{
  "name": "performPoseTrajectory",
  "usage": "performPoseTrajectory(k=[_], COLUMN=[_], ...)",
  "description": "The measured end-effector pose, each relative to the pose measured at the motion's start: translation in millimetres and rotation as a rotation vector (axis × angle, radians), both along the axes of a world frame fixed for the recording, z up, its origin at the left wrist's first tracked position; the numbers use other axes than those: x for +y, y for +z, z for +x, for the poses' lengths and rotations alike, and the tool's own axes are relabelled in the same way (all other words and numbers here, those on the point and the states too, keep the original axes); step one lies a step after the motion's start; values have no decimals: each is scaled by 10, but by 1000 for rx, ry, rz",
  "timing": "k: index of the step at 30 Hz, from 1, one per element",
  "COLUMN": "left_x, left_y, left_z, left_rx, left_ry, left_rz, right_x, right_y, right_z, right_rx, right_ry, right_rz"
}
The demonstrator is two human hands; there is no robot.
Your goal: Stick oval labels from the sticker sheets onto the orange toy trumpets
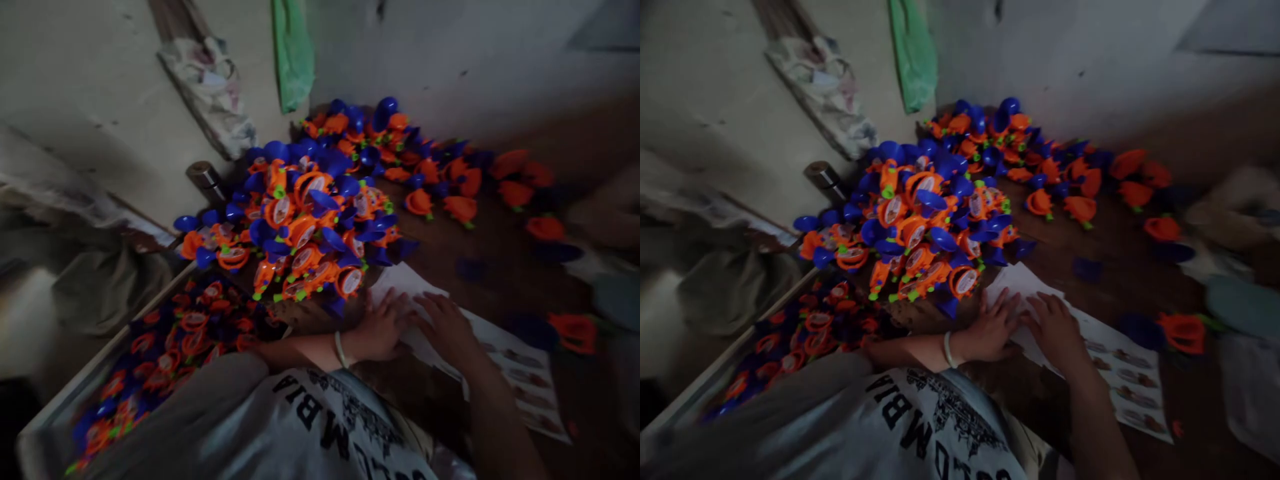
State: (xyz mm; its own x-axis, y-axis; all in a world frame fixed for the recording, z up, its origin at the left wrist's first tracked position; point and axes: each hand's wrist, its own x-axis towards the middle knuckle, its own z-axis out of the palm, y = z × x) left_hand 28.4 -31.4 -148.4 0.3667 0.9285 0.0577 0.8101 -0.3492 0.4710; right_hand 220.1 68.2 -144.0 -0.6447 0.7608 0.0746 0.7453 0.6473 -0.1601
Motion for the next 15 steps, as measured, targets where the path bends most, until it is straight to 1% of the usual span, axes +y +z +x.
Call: performPoseTrajectory(k=[1, 3, 6, 8, 10, 12, 15], left_x=[3, 22, 52, 56, 51, 44, 49], left_y=[4, 7, -14, -46, -82, -112, -159], left_z=[-4, -5, 2, 4, -8, -34, -81], left_rx=[-6, -14, -55, -100, -128, -112, -33], left_ry=[-5, -18, -49, -83, -114, -135, -154], left_rz=[-2, -6, 12, 34, 46, 41, 15], right_x=[10, 119, 476, 813, 1203, 1623, 2259], right_y=[52, 185, 438, 602, 732, 832, 959], right_z=[2, 28, 82, 76, 6, -141, -491], right_rx=[6, 10, -27, -59, -69, -88, -113], right_ry=[5, -6, -64, -113, -162, -210, -235], right_rz=[-25, -70, -125, -141, -129, -119, -111])
